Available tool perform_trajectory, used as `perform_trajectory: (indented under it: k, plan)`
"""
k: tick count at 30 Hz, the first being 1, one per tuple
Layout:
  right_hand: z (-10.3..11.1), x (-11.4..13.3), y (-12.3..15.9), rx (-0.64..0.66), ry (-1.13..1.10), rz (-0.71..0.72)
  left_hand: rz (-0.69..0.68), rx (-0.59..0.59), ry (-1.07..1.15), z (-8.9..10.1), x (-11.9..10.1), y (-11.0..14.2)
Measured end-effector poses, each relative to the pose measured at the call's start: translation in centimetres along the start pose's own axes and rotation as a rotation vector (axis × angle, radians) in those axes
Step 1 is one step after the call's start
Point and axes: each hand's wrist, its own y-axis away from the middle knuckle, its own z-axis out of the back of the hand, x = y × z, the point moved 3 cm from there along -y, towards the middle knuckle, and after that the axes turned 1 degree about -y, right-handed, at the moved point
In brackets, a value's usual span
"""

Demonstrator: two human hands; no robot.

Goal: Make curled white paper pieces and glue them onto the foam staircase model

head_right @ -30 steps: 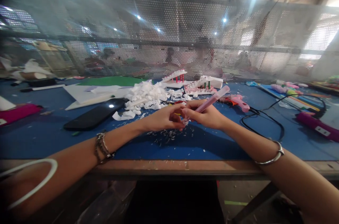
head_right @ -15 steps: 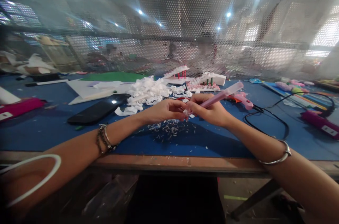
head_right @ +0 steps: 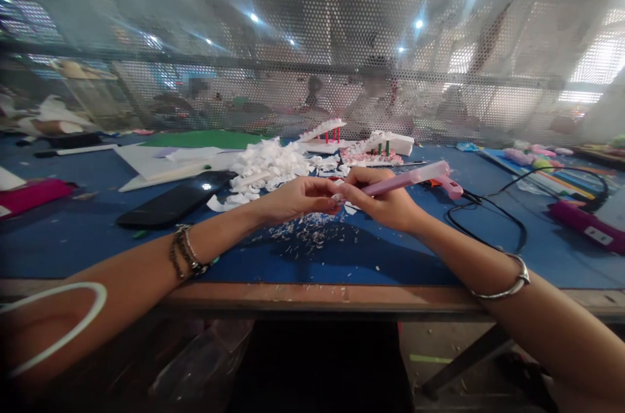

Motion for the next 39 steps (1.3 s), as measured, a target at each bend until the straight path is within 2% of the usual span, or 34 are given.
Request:
perform_trajectory:
  k: [7, 14, 19, 23, 28, 34, 39]
  plan:
    - [-0.15, 0.30, -0.07, 0.072, 0.016, 0.073, -0.025, 0.041, -0.026, -0.11, 0.11, -0.07]
    - [0.32, -0.07, -0.04, -0.041, 0.009, 0.054, -0.046, 0.011, -0.029, -0.11, -0.03, 0.04]
    - [0.12, -0.12, 0.11, 0.038, 0.044, 0.018, -0.053, 0.033, -0.020, -0.01, 0.23, -0.04]
    - [0.11, -0.08, 0.17, 0.032, 0.014, 0.019, -0.058, 0.005, 0.010, 0.17, 0.24, -0.13]
    - [0.19, -0.12, 0.04, -0.052, -0.016, 0.039, -0.051, -0.019, 0.023, 0.08, 0.04, -0.04]
    - [-0.10, -0.29, 0.06, 0.026, -0.055, 0.014, -0.050, -0.017, 0.008, -0.03, -0.04, 0.06]
    - [0.03, -0.15, -0.05, -0.047, -0.021, 0.042, -0.088, -0.114, 0.041, 0.29, -0.29, -0.05]
